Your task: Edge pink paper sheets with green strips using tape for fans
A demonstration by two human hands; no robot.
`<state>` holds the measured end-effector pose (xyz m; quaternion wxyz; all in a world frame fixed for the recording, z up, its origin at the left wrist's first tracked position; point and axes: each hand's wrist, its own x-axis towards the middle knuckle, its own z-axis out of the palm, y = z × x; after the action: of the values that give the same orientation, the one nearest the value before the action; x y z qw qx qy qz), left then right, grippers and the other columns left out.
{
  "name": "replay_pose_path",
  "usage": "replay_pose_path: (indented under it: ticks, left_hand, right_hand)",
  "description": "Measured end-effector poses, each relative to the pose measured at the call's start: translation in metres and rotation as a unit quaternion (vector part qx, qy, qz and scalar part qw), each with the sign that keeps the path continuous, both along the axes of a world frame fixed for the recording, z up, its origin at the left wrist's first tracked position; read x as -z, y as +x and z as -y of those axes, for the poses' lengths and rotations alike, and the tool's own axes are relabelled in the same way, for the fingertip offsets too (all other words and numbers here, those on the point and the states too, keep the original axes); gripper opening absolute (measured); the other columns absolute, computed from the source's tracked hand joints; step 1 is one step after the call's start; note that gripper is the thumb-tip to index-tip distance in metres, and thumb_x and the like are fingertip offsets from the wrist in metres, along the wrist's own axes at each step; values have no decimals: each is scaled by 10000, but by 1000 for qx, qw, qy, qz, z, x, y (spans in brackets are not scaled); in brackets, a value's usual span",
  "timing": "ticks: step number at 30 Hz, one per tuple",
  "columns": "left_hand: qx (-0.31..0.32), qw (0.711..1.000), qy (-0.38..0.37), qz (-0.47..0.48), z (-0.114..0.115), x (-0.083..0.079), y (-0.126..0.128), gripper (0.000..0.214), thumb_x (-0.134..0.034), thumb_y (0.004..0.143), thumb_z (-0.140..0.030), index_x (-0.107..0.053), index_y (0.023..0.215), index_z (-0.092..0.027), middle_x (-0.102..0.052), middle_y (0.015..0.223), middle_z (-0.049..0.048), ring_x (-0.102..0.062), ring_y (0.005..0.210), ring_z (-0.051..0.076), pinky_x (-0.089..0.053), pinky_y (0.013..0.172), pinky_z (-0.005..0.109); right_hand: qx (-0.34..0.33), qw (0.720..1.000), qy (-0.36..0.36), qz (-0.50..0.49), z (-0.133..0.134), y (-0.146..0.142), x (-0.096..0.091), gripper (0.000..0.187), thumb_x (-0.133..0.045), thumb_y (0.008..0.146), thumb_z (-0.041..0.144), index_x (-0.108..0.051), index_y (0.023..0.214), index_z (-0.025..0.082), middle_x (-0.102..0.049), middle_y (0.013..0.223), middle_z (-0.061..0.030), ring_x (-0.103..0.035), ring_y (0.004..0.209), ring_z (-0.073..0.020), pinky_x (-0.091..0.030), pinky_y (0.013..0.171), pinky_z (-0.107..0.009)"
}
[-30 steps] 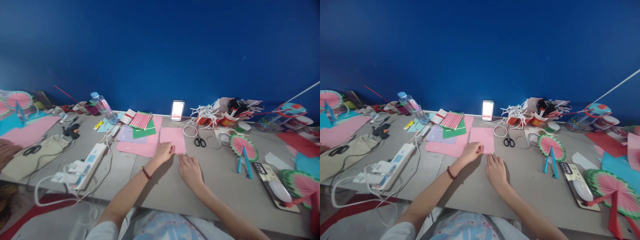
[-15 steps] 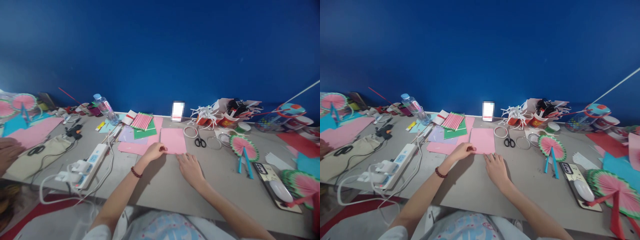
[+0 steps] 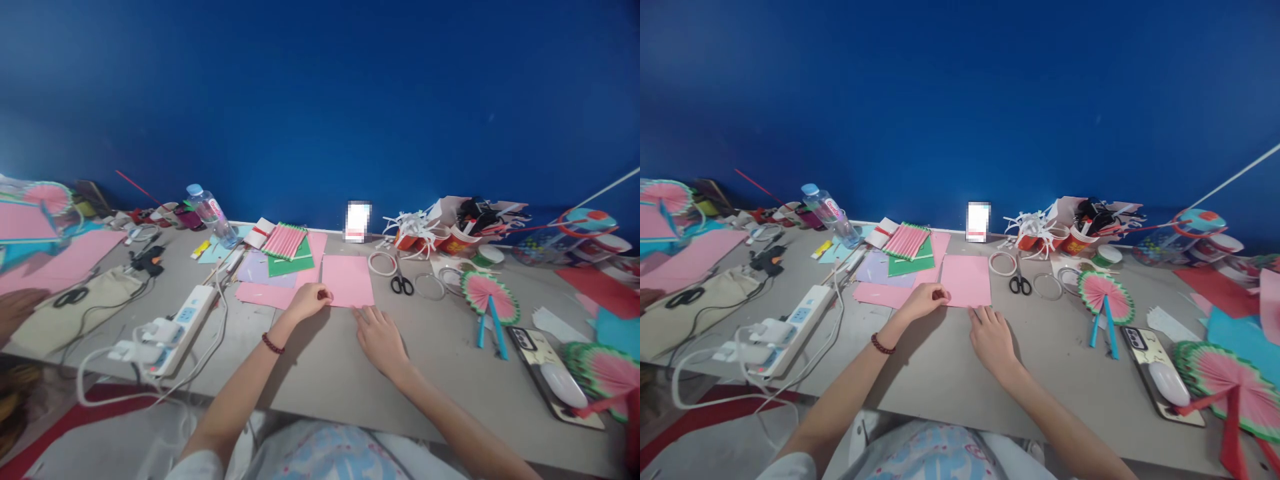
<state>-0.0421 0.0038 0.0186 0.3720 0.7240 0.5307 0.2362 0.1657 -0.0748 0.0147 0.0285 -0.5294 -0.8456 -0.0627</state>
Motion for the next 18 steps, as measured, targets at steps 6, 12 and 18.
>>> replay_pose_path:
  ticks: [6,12,18]
  left_hand:
    - [5,1000,14,13,-4,0,0,19,-635,700,-153,-649,713,-155,-668,746,20,-603,667,127,-462,641,229]
    - [6,999,49,-13,1,2,2,77,-600,720,-90,-629,715,-161,-640,770,16,-584,689,126,-442,660,233]
    - [-2,996,76,-54,4,2,4,107,-583,731,-72,-623,726,-171,-611,788,16,-567,721,137,-423,671,235]
  right_hand:
    - [-5,1000,-2,13,0,-2,-1,467,-491,843,169,-485,1310,179,-593,1072,-109,-490,994,-253,-367,799,-372]
    - [-19,999,-2,29,-2,-3,-2,522,-525,825,175,-456,1341,224,-586,1041,-98,-487,969,-262,-374,773,-374]
    - [-17,999,4,42,-2,-5,0,537,-548,823,188,-445,1348,224,-582,1061,-99,-488,971,-257,-388,761,-362]
